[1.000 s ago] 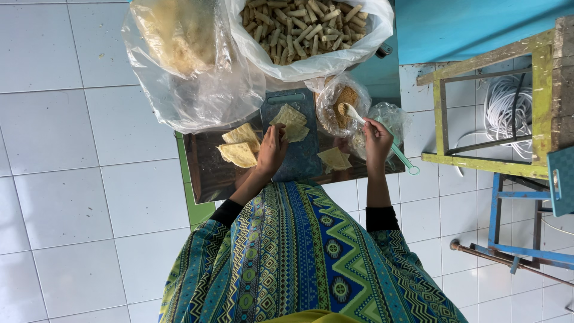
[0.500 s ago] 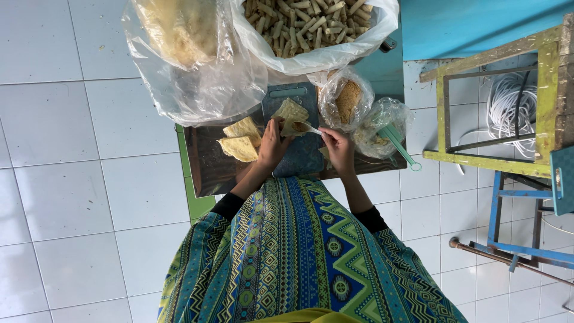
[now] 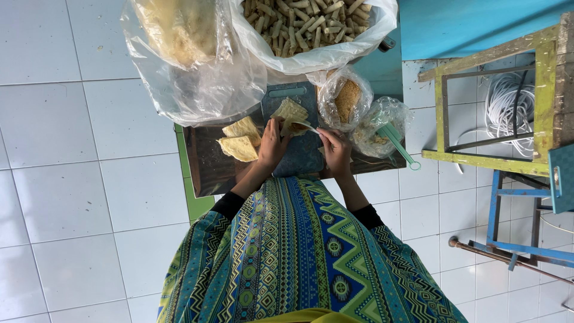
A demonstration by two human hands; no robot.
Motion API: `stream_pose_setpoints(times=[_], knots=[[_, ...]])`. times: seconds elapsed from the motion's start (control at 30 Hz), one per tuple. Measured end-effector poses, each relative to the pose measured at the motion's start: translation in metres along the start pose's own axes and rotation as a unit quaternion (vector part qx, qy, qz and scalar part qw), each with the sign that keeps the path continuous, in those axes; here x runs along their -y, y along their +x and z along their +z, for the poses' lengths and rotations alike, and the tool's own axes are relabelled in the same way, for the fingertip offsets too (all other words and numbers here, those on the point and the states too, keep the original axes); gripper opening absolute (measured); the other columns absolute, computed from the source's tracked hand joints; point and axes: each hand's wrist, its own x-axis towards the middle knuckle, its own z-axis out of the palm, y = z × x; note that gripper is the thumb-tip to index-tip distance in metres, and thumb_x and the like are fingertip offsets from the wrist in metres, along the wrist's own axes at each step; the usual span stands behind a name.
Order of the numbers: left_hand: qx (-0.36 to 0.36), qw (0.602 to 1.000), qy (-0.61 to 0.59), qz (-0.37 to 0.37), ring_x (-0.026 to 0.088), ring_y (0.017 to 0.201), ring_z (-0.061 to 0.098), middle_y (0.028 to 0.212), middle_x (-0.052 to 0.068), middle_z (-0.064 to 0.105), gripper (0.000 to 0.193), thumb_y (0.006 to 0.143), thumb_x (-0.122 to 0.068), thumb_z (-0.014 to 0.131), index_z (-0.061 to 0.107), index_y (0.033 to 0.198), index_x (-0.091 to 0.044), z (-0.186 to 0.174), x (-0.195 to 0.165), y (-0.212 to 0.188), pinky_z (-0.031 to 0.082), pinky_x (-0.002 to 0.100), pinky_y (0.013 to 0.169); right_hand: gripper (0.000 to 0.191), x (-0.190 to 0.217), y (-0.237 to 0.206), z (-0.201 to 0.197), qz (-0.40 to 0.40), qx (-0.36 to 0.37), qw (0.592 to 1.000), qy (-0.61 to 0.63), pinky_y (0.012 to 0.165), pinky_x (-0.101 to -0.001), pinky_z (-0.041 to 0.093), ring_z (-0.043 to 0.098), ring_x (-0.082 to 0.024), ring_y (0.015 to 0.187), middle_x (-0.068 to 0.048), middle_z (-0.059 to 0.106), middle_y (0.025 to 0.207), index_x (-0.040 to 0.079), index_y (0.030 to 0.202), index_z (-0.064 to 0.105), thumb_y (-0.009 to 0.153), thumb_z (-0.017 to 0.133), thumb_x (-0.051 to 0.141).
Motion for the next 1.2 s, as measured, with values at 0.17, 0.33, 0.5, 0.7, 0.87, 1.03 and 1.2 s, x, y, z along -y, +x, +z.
stream_pose_setpoints(times=[0.17, 0.33, 0.5, 0.7, 0.87, 1.03, 1.2], knots=[[-0.001, 1.0, -0.004, 0.017, 0.039, 0.104, 0.061, 0.114, 0.021, 0.057, 0.046, 0.091, -0.004, 0.073, 0.047, 0.129, -0.002, -0.003, -0.003, -0.001, 0.051, 0.047, 0.089, 0.018, -0.037, -0.014, 0.009, 0.082, -0.012, 0.992, 0.096, 0.07, -0.0263, 0.051, 0.065, -0.012, 0.081, -0.009, 0.071, 0.096, 0.003, 0.12, 0.076, 0.104, 0.068, 0.005], [-0.004, 1.0, -0.027, 0.015, 0.04, 0.105, 0.062, 0.116, 0.021, 0.058, 0.04, 0.094, 0.003, 0.064, 0.047, 0.131, -0.002, -0.001, 0.001, -0.003, 0.051, 0.047, 0.089, 0.016, -0.079, -0.012, -0.005, 0.194, -0.082, 0.96, 0.185, 0.054, -0.0224, 0.045, 0.06, -0.006, 0.068, -0.005, 0.074, 0.091, 0.008, 0.115, 0.076, 0.102, 0.067, 0.011], [-0.004, 0.999, -0.033, -0.03, 0.035, 0.093, 0.061, 0.107, 0.02, 0.057, 0.044, 0.09, 0.005, 0.062, 0.046, 0.13, -0.001, -0.002, 0.007, -0.007, 0.052, 0.042, 0.082, 0.018, -0.093, 0.02, -0.047, 0.218, -0.172, 0.959, 0.057, 0.055, -0.0276, 0.039, 0.05, -0.009, 0.064, -0.002, 0.068, 0.086, 0.008, 0.117, 0.078, 0.101, 0.07, 0.01], [0.02, 0.998, -0.02, -0.065, 0.034, 0.09, 0.061, 0.107, 0.021, 0.054, 0.05, 0.087, 0.007, 0.063, 0.045, 0.133, -0.001, -0.014, -0.004, -0.017, 0.053, 0.041, 0.078, 0.029, -0.051, 0.028, -0.027, -0.082, -0.178, 0.933, -0.301, 0.088, -0.0424, 0.048, 0.057, -0.029, 0.103, -0.014, 0.063, 0.108, 0.009, 0.12, 0.067, 0.094, 0.076, 0.017], [0.019, 0.999, 0.028, 0.008, 0.041, 0.107, 0.06, 0.12, 0.024, 0.053, 0.053, 0.087, 0.008, 0.065, 0.042, 0.133, 0.0, -0.024, -0.018, -0.019, 0.053, 0.047, 0.087, 0.032, -0.022, 0.013, 0.032, -0.04, 0.06, 0.986, -0.151, 0.085, -0.0499, 0.048, 0.059, -0.036, 0.102, -0.015, 0.063, 0.104, 0.004, 0.108, 0.06, 0.09, 0.081, 0.02], [0.019, 0.999, 0.016, -0.03, 0.042, 0.107, 0.061, 0.121, 0.024, 0.051, 0.05, 0.089, 0.006, 0.063, 0.042, 0.134, -0.001, -0.03, -0.024, -0.017, 0.054, 0.048, 0.087, 0.027, -0.019, 0.009, 0.056, -0.027, 0.115, 0.984, -0.131, 0.08, -0.0482, 0.048, 0.059, -0.036, 0.092, -0.016, 0.06, 0.094, 0.004, 0.098, 0.056, 0.087, 0.079, 0.014], [0.008, 0.998, 0.043, -0.038, 0.045, 0.107, 0.059, 0.122, 0.025, 0.05, 0.055, 0.089, 0.009, 0.06, 0.041, 0.139, -0.001, -0.026, -0.024, -0.019, 0.052, 0.05, 0.088, 0.026, -0.026, 0.007, 0.055, 0.081, 0.168, 0.981, -0.055, 0.072, -0.0413, 0.051, 0.063, -0.028, 0.079, -0.012, 0.062, 0.085, 0.003, 0.097, 0.054, 0.09, 0.077, 0.011]])
